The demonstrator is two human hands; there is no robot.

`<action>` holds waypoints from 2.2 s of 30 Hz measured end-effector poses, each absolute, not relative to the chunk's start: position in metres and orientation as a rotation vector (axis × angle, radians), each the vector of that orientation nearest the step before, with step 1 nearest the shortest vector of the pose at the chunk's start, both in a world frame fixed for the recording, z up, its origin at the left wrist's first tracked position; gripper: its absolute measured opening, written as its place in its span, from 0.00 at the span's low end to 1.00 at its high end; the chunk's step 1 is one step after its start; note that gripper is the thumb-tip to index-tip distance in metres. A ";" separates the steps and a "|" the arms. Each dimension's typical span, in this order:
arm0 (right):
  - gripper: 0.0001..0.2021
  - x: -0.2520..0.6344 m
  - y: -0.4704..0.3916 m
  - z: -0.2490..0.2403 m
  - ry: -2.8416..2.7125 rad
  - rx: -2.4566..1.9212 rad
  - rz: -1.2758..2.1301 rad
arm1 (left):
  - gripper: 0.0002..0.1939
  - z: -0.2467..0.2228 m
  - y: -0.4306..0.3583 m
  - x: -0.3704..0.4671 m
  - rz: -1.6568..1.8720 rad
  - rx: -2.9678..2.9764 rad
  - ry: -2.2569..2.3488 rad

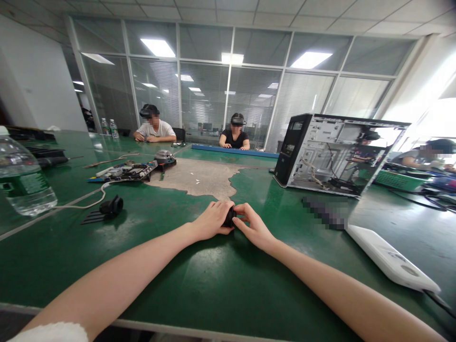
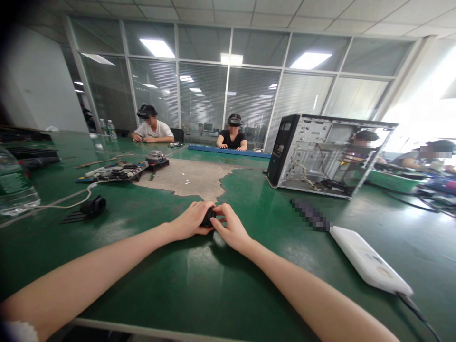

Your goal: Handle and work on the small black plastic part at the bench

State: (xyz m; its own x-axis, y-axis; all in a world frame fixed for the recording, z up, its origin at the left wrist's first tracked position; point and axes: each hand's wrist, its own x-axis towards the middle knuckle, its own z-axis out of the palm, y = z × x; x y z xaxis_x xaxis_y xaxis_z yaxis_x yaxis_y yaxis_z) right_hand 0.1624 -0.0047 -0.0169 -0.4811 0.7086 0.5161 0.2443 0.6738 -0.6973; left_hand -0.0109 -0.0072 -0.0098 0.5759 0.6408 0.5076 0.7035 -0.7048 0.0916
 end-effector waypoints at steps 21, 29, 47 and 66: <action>0.09 0.162 -0.007 -0.017 -2.102 -0.731 0.531 | 0.30 -0.010 -0.007 -0.011 -0.798 -2.689 -1.148; 0.13 0.162 -0.003 -0.019 -2.043 -0.774 0.664 | 0.28 -0.010 -0.006 -0.011 -0.807 -2.687 -1.155; 0.11 0.161 -0.003 -0.019 -2.036 -0.802 0.721 | 0.31 -0.009 -0.007 -0.009 -0.781 -2.690 -1.171; 0.11 0.161 -0.002 -0.018 -1.978 -0.810 0.808 | 0.30 -0.008 -0.008 -0.009 -0.779 -2.689 -1.179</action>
